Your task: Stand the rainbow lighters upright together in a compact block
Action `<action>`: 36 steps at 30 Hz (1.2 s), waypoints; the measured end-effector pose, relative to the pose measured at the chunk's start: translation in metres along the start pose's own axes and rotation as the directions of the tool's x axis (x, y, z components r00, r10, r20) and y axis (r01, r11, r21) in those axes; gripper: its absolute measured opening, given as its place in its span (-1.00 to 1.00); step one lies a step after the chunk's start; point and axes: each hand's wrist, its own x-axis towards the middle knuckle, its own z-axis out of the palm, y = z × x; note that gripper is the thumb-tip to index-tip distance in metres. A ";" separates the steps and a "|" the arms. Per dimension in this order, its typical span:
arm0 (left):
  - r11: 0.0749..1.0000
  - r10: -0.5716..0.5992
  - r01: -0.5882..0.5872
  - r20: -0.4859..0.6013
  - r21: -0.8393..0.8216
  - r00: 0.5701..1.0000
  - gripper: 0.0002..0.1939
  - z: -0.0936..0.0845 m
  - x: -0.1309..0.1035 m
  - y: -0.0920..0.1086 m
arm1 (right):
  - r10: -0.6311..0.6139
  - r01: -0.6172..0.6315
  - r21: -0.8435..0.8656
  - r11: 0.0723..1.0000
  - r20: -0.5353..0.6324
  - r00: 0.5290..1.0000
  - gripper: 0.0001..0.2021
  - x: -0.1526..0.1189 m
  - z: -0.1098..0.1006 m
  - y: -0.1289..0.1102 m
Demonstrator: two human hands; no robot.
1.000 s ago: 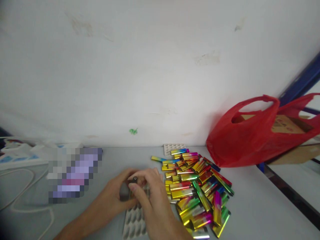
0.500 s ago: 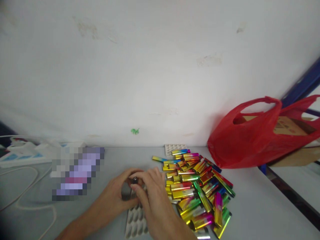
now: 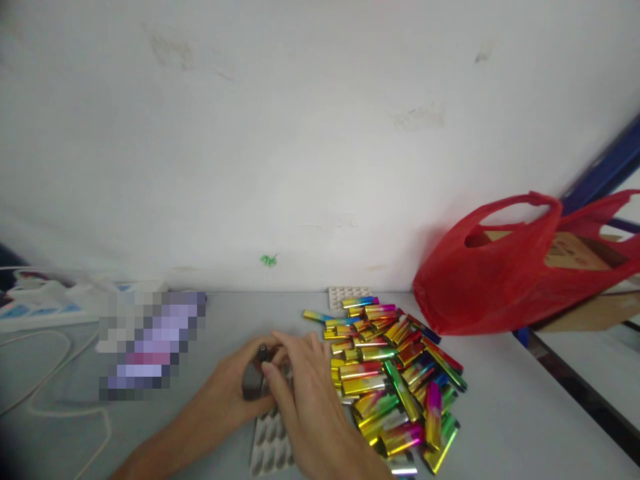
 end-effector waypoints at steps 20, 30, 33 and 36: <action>0.984 -0.150 0.154 0.053 -0.094 0.987 -0.82 -0.006 0.008 -0.001 | 0.069 -0.038 -0.670 0.742 0.020 0.997 -0.62 0.014 -0.009 0.026; 0.986 -0.147 0.151 0.056 -0.073 0.988 -0.82 -0.006 0.009 -0.001 | 0.014 0.082 -0.598 0.798 0.154 0.988 -0.54 0.011 -0.011 0.024; 0.986 -0.151 0.154 0.050 -0.065 0.987 -0.80 -0.007 0.009 -0.001 | 0.020 0.099 -0.602 0.792 0.188 0.982 -0.50 0.012 -0.011 0.023; 0.987 -0.149 0.152 0.049 -0.061 0.988 -0.80 -0.007 0.009 -0.002 | 0.019 0.107 -0.598 0.794 0.200 0.980 -0.49 0.013 -0.013 0.019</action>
